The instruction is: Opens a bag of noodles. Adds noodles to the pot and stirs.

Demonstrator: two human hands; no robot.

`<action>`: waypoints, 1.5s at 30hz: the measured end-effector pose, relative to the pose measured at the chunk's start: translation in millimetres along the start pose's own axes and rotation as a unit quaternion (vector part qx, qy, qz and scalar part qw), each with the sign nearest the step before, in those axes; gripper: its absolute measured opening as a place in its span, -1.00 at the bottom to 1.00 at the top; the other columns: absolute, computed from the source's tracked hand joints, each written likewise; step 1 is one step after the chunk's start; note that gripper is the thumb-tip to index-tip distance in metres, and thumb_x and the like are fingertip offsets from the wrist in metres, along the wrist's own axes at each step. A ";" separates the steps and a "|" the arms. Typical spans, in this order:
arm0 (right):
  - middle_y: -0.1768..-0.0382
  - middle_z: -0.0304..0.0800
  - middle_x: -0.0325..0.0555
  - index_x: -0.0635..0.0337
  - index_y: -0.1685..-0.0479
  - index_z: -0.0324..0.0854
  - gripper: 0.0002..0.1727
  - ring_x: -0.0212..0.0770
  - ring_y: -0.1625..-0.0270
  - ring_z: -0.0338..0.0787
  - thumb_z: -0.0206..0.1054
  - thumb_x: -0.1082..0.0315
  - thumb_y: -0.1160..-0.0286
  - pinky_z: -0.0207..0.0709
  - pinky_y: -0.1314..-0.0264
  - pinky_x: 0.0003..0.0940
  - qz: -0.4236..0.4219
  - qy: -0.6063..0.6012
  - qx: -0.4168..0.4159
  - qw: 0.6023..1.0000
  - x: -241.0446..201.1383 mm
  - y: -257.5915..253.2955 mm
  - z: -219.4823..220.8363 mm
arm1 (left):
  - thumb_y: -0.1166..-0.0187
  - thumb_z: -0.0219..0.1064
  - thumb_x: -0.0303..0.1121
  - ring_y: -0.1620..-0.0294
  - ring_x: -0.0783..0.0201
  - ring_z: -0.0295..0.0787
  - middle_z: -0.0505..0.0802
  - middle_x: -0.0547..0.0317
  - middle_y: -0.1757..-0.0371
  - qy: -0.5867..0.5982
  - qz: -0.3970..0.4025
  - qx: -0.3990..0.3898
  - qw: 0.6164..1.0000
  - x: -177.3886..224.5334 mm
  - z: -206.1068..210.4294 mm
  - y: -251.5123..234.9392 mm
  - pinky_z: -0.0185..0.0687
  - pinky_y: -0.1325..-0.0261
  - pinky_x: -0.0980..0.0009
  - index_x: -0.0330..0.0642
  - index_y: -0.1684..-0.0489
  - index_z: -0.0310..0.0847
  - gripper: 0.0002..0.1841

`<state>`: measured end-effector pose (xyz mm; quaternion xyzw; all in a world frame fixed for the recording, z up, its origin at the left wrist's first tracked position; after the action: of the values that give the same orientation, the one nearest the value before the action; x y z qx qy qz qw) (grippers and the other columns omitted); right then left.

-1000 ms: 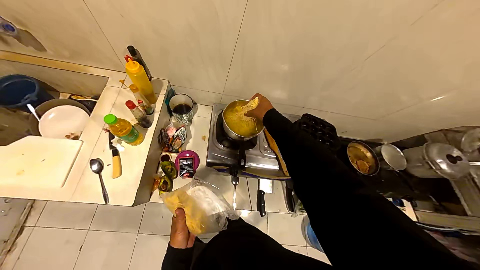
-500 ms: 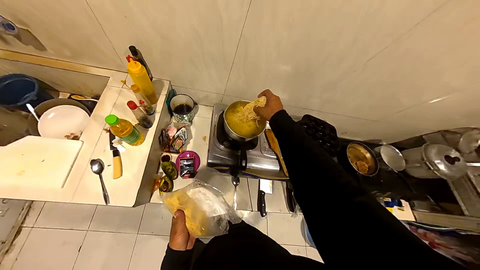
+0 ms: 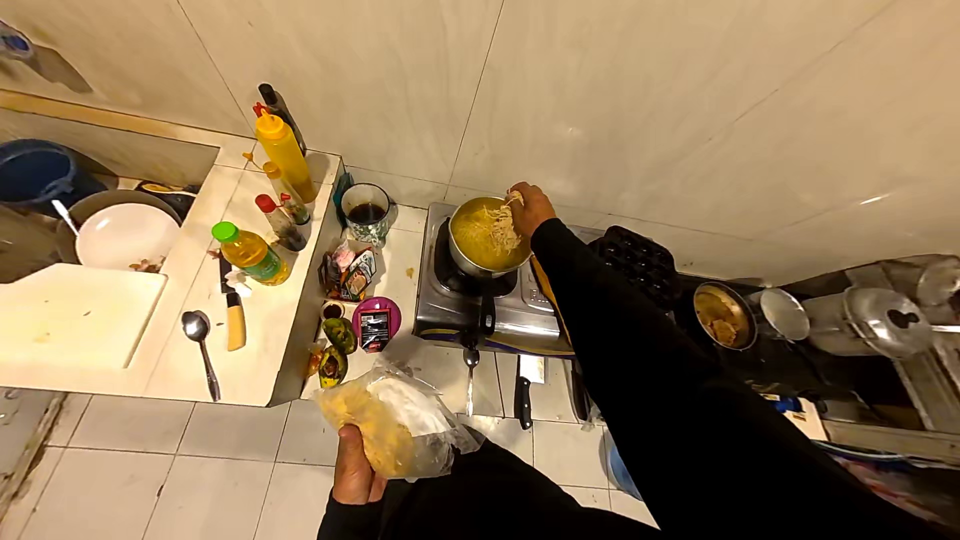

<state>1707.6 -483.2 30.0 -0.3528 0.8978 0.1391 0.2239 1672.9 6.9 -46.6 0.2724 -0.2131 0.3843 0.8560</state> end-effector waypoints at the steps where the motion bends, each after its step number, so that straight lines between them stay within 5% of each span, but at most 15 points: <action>1: -0.45 0.53 0.50 0.32 -0.60 0.39 -0.44 0.40 -0.52 0.57 0.23 0.14 -0.78 0.43 -0.56 0.29 0.006 -0.004 -0.001 1.000 0.8 -1.6 0.7 | -0.20 0.54 0.31 -0.02 0.23 0.93 0.94 0.13 0.01 0.002 0.000 -0.005 1.000 -0.1 -0.3 0.1 0.89 -0.07 0.19 0.03 -0.24 0.66 -0.29; 4: -0.44 0.46 0.53 0.29 -0.58 0.33 -0.11 0.44 -0.42 0.59 0.71 0.36 -0.17 0.52 -0.39 0.38 0.046 -0.032 -0.014 0.998 0.5 -2.0 -0.8 | -0.22 0.53 0.30 -0.02 0.23 0.93 0.94 0.13 0.00 0.006 0.000 -0.018 1.000 -0.3 -1.8 0.8 0.89 -0.09 0.20 0.03 -0.24 0.68 -0.30; 6: -0.36 0.52 0.51 0.30 -0.53 0.31 -0.06 0.45 -0.35 0.64 0.74 0.54 0.02 0.55 -0.32 0.41 0.065 -0.022 -0.023 0.997 -2.7 2.2 -3.3 | -0.22 0.52 0.31 -0.01 0.24 0.93 0.95 0.15 0.00 0.004 0.002 -0.019 1.000 0.1 -3.1 1.7 0.89 -0.08 0.21 0.05 -0.23 0.68 -0.31; 8: -0.21 0.67 0.50 0.35 -0.47 0.35 -0.22 0.44 -0.27 0.72 0.65 0.52 -0.15 0.55 -0.29 0.44 0.063 -0.022 -0.017 0.998 -4.6 7.6 -7.3 | -0.23 0.51 0.31 -0.03 0.26 0.93 0.95 0.16 0.00 0.004 0.003 -0.022 1.000 1.3 -4.3 2.4 0.88 -0.10 0.22 0.06 -0.23 0.69 -0.32; 11: -0.26 0.70 0.46 0.38 -0.50 0.45 -0.42 0.38 -0.35 0.72 0.41 0.23 -0.60 0.50 -0.44 0.36 0.050 -0.031 0.002 0.998 -3.6 10.7 -11.2 | -0.20 0.51 0.34 -0.02 0.26 0.93 0.95 0.18 0.01 -0.014 0.003 -0.003 1.000 2.0 -6.3 2.4 0.89 -0.09 0.22 0.06 -0.24 0.66 -0.29; 13: -0.32 0.69 0.44 0.36 -0.47 0.53 -0.46 0.34 -0.45 0.67 0.31 0.13 -0.71 0.41 -0.55 0.33 0.029 -0.033 -0.005 0.999 1.0 6.4 -8.8 | -0.18 0.51 0.36 -0.03 0.26 0.93 0.95 0.18 0.01 -0.019 0.000 0.000 1.000 1.6 -6.8 1.4 0.89 -0.09 0.21 0.06 -0.25 0.66 -0.26; 17: -0.42 0.62 0.39 0.17 -0.53 0.59 -0.43 0.33 -0.48 0.61 0.51 0.25 -0.51 0.43 -0.56 0.30 -0.001 -0.053 -0.023 0.998 14.1 -2.7 -2.3 | -0.19 0.51 0.35 -0.02 0.25 0.93 0.95 0.16 0.01 -0.006 -0.003 -0.007 1.000 1.8 -6.0 -0.4 0.89 -0.09 0.21 0.05 -0.24 0.67 -0.27; 21: -0.31 0.67 0.46 0.34 -0.59 0.36 -0.35 0.38 -0.38 0.70 0.41 0.55 -0.44 0.51 -0.45 0.34 0.051 -0.046 0.003 0.998 3.7 8.7 -3.9 | -0.21 0.51 0.32 -0.02 0.26 0.93 0.95 0.17 0.01 -0.001 -0.004 -0.018 1.000 2.7 -6.4 -0.3 0.89 -0.08 0.21 0.08 -0.21 0.70 -0.32; 27: -0.16 0.78 0.43 0.27 -0.63 0.28 -0.51 0.40 -0.27 0.79 0.12 0.25 -0.83 0.58 -0.37 0.33 0.018 0.022 0.050 0.998 -2.2 11.3 3.2 | -0.24 0.51 0.31 -0.04 0.25 0.93 0.95 0.15 0.00 0.001 0.000 -0.026 1.000 2.5 -8.7 -0.8 0.88 -0.11 0.21 0.06 -0.21 0.71 -0.34; 30: -0.13 0.79 0.39 0.22 -0.55 0.38 -0.43 0.40 -0.23 0.79 0.33 0.12 -0.68 0.58 -0.30 0.40 0.008 0.016 0.040 0.999 -3.6 11.3 0.1 | -0.27 0.50 0.29 -0.05 0.25 0.93 0.95 0.15 -0.01 0.012 0.001 -0.038 0.999 2.4 -7.9 -0.3 0.87 -0.13 0.21 0.06 -0.21 0.73 -0.36; 32: -0.19 0.73 0.44 0.29 -0.54 0.34 -0.33 0.41 -0.28 0.75 0.49 0.22 -0.52 0.55 -0.34 0.40 0.028 -0.004 0.006 1.000 -7.5 14.7 -2.3 | -0.28 0.50 0.29 -0.06 0.25 0.92 0.95 0.15 -0.02 0.013 0.000 -0.041 0.999 3.0 -8.4 0.2 0.87 -0.14 0.21 0.07 -0.22 0.73 -0.37; 36: -0.08 0.75 0.44 0.39 -0.22 0.57 -0.48 0.38 -0.20 0.76 0.61 0.29 -0.37 0.53 -0.31 0.42 0.009 0.010 -0.041 0.999 2.9 14.9 0.8 | -0.25 0.51 0.30 -0.06 0.24 0.92 0.94 0.14 -0.02 0.011 0.003 -0.033 0.999 3.4 -10.3 -0.1 0.87 -0.14 0.20 0.07 -0.22 0.71 -0.34; 42: -0.39 0.59 0.39 0.36 -0.26 0.73 -0.57 0.36 -0.43 0.60 0.52 0.36 -0.42 0.46 -0.48 0.32 -0.040 0.045 0.004 0.998 -18.6 37.9 -12.5 | -0.22 0.48 0.35 -0.04 0.28 0.92 0.95 0.20 0.00 -0.013 0.007 -0.009 1.000 5.2 -4.7 -0.2 0.88 -0.11 0.23 0.09 -0.23 0.68 -0.31; 45: -0.27 0.65 0.35 0.30 -0.30 0.70 -0.54 0.31 -0.30 0.70 0.49 0.41 -0.37 0.55 -0.36 0.33 -0.023 0.044 0.011 0.999 -17.4 39.7 -13.4 | -0.24 0.49 0.34 -0.03 0.27 0.93 0.95 0.18 0.00 -0.010 0.004 -0.016 1.000 5.7 -6.2 -1.7 0.88 -0.10 0.23 0.08 -0.22 0.70 -0.32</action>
<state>1687.2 -450.4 53.9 -0.3766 0.9000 0.1085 0.1910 1678.7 13.0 -48.5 0.2618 -0.2285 0.3814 0.8566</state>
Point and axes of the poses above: each hand's wrist, its own y-axis away from the middle knuckle, its own z-axis out of the palm, x = y × z, the point moved 4 cm from there along -y, towards the middle knuckle
